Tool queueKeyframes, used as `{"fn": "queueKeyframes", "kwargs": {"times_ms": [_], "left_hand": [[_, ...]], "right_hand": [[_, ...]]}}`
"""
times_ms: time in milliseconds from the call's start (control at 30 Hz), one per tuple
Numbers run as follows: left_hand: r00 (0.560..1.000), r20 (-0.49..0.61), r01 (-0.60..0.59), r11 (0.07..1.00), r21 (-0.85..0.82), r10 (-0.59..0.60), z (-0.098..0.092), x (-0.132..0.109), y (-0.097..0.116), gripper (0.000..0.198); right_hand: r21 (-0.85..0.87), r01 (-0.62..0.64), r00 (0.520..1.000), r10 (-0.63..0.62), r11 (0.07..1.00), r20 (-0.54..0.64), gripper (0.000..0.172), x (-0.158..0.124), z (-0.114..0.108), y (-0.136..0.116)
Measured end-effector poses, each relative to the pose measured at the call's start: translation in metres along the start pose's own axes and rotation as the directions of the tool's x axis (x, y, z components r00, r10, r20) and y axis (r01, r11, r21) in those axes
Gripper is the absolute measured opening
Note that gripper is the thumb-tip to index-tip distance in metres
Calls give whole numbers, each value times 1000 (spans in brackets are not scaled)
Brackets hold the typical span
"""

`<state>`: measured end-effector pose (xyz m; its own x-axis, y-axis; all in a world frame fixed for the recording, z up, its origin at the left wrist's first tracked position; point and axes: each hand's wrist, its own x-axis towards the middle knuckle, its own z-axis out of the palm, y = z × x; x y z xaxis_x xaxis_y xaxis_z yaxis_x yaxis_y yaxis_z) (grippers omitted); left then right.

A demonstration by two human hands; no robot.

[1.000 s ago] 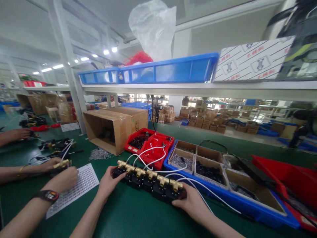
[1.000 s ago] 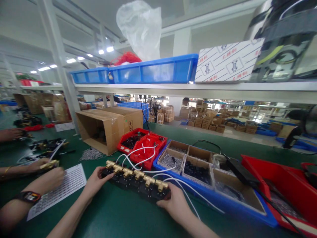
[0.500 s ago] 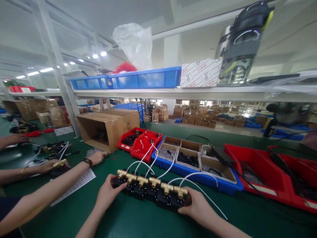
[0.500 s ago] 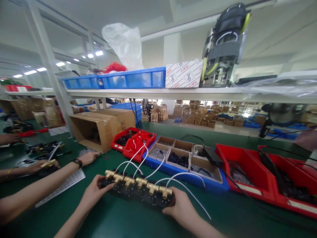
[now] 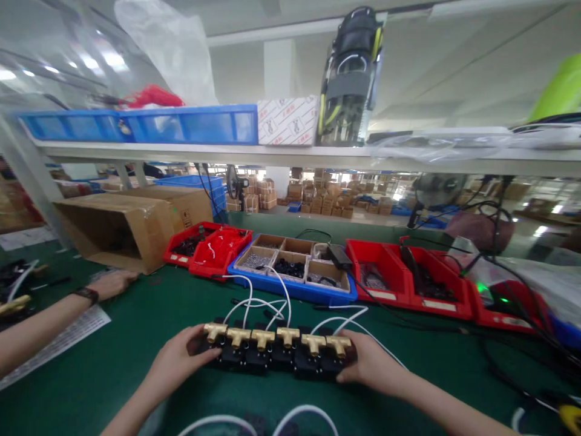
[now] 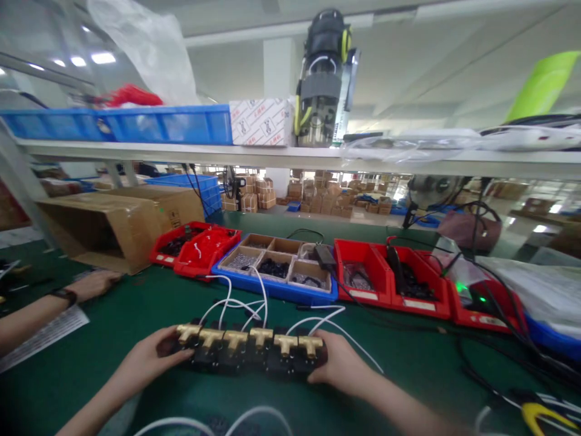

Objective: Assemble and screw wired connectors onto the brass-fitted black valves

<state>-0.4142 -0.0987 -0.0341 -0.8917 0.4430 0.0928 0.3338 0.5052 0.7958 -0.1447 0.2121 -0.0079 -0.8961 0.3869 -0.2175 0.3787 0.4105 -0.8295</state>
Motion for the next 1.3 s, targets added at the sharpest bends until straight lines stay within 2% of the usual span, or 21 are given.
{"fn": "queueKeyframes", "kwargs": {"times_ms": [133,267,333,433,600,700,833,900,933,1000,1033,1100,1133,1167,1233,1300], "left_hand": [[975,222,11,997,-72,5,19,2,24,57],[909,416,69,991,-114,-16,37,-2,49,51],[880,475,70,991,-114,-8,45,-7,59,45],[877,479,-8,1000,-22,17,55,-13,71,36],[875,485,-102,981,166,9,65,-15,94,35],[862,507,-149,961,232,11,73,-14,108,35],[838,546,-169,957,237,13,83,-14,116,37],[802,597,-189,945,267,-8,80,-14,120,39],[780,626,-218,932,290,-12,75,-13,124,40],[756,654,-308,887,345,8,61,-13,136,42],[763,645,-356,861,364,43,54,-13,144,39],[776,617,-424,833,356,131,43,-18,164,29],[771,609,-452,833,320,185,41,-22,174,24],[757,611,-476,836,273,232,43,-27,184,22],[702,649,-523,831,190,293,57,-38,200,21],[620,717,-583,799,148,320,78,-47,210,32]], "right_hand": [[6,-7,1000,7,1000,-1,45,-20,-28,17],[83,-19,1000,17,996,19,40,-37,-48,37],[118,-55,998,51,991,29,39,-45,-55,43],[133,-82,996,78,988,34,40,-55,-64,49],[186,-106,994,98,977,55,39,-66,-77,56],[121,-145,989,142,982,36,38,-71,-82,60],[20,-192,981,191,981,13,38,-80,-87,66],[-29,-228,973,228,973,19,45,-85,-94,66],[-83,-267,963,269,960,18,54,-88,-100,63],[-271,-351,933,360,897,-15,68,-93,-116,53],[-380,-367,924,381,849,-42,64,-95,-123,46],[-534,-315,941,332,784,-68,37,-96,-133,26],[-557,-264,960,272,788,-69,24,-94,-133,15],[-545,-199,978,198,815,-60,20,-91,-130,5],[-473,-48,999,38,880,-32,19,-81,-116,-11],[-437,88,996,-81,895,34,23,-69,-95,-20]]}}
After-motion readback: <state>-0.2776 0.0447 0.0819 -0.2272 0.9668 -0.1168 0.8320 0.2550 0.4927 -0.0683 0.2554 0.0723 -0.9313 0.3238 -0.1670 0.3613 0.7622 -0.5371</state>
